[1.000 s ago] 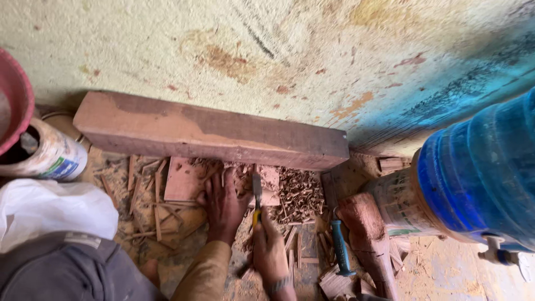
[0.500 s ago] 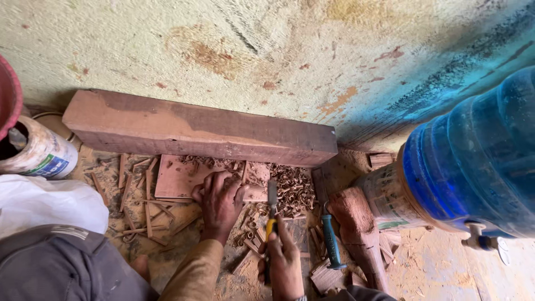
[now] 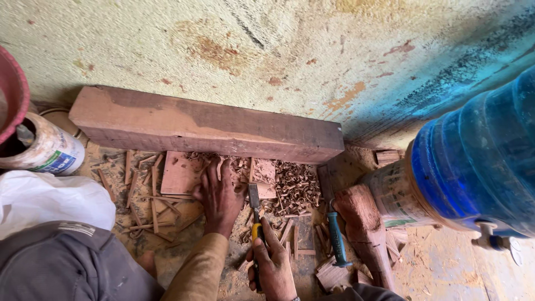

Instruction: The person uses a chisel and mallet to carve a rectangular wooden block. They repeatedly strike the chisel to remove wood shavings, occasionally pausing to clear debris from the work surface.

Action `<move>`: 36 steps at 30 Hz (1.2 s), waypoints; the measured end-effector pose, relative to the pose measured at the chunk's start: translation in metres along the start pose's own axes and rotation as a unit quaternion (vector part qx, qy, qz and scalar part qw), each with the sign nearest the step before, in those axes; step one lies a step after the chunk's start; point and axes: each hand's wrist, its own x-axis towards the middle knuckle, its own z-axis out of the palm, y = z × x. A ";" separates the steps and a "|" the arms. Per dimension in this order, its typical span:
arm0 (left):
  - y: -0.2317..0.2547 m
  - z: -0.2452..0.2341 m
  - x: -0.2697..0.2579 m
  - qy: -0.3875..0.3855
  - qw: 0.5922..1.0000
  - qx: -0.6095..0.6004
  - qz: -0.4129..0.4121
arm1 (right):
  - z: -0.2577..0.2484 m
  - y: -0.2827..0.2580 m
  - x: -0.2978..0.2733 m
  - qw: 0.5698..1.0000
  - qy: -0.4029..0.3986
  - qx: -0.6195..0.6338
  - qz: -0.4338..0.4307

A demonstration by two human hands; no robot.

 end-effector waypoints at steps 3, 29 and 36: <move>0.002 0.002 0.002 -0.001 1.000 -0.008 -0.011 | 0.003 0.002 0.003 0.998 0.023 -0.037 0.035; 0.008 -0.003 0.000 0.043 0.998 -0.054 0.006 | 0.017 -0.030 0.071 0.991 0.039 -0.105 -0.078; 0.003 0.003 -0.008 0.122 0.985 -0.044 0.116 | -0.006 -0.039 0.029 0.994 0.062 0.085 0.004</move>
